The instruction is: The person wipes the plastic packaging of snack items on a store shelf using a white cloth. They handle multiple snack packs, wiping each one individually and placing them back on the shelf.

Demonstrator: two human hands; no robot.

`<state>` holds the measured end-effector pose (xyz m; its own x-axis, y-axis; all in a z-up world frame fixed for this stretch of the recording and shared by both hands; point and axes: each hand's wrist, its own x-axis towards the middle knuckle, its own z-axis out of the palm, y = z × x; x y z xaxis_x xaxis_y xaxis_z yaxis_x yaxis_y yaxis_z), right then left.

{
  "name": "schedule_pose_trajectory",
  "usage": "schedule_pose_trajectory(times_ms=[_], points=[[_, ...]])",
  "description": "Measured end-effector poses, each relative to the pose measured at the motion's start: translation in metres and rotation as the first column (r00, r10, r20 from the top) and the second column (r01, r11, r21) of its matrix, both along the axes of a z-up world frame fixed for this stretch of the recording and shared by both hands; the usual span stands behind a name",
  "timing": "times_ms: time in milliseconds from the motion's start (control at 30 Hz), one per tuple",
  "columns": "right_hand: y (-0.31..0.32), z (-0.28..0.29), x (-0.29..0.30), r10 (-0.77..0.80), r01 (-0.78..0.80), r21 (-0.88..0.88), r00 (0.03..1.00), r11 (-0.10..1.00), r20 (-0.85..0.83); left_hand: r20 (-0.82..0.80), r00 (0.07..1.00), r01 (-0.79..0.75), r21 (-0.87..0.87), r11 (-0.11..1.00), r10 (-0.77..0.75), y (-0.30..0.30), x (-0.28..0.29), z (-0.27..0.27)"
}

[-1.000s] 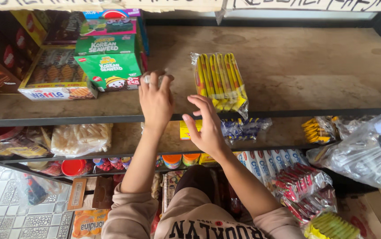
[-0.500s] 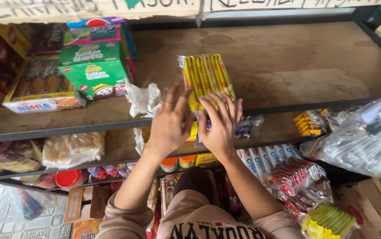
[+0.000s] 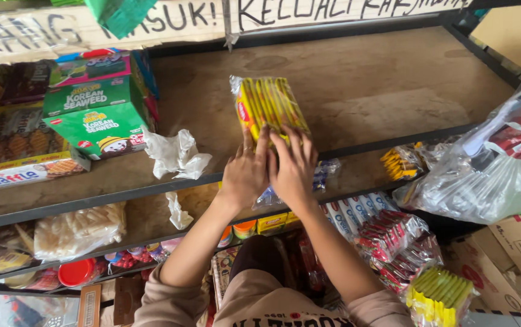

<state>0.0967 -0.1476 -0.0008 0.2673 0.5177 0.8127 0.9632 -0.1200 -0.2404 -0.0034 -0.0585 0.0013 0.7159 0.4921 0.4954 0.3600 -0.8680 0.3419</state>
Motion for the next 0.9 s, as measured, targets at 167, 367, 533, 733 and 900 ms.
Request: schedule_pose_trajectory(times_ms=[167, 367, 533, 733, 900], points=[[-0.002, 0.002, 0.029, -0.036, 0.036, -0.02, 0.998, 0.999, -0.046, -0.012, 0.998, 0.067, -0.065, 0.996, -0.067, 0.002, 0.035, 0.001], [-0.008, 0.0, 0.074, -0.066, 0.065, -0.013, 0.995, 0.998, -0.078, -0.072, 0.985, 0.136, -0.245, 0.96, -0.158, 0.0, 0.079, 0.012], [-0.014, 0.002, 0.115, -0.137, 0.133, -0.062, 0.988, 0.989, -0.076, -0.003, 0.964, 0.246, -0.367, 0.897, -0.266, -0.001, 0.108, 0.015], [-0.019, 0.003, 0.132, -0.17, 0.17, -0.222, 0.985, 0.96, 0.021, -0.075, 0.965, 0.211, -0.344, 0.915, -0.251, -0.011, 0.132, 0.0], [-0.007, 0.003, 0.132, -0.155, 0.169, -0.303, 0.985, 0.938, 0.072, -0.131, 0.977, 0.153, -0.102, 0.983, -0.166, -0.006, 0.132, -0.012]])
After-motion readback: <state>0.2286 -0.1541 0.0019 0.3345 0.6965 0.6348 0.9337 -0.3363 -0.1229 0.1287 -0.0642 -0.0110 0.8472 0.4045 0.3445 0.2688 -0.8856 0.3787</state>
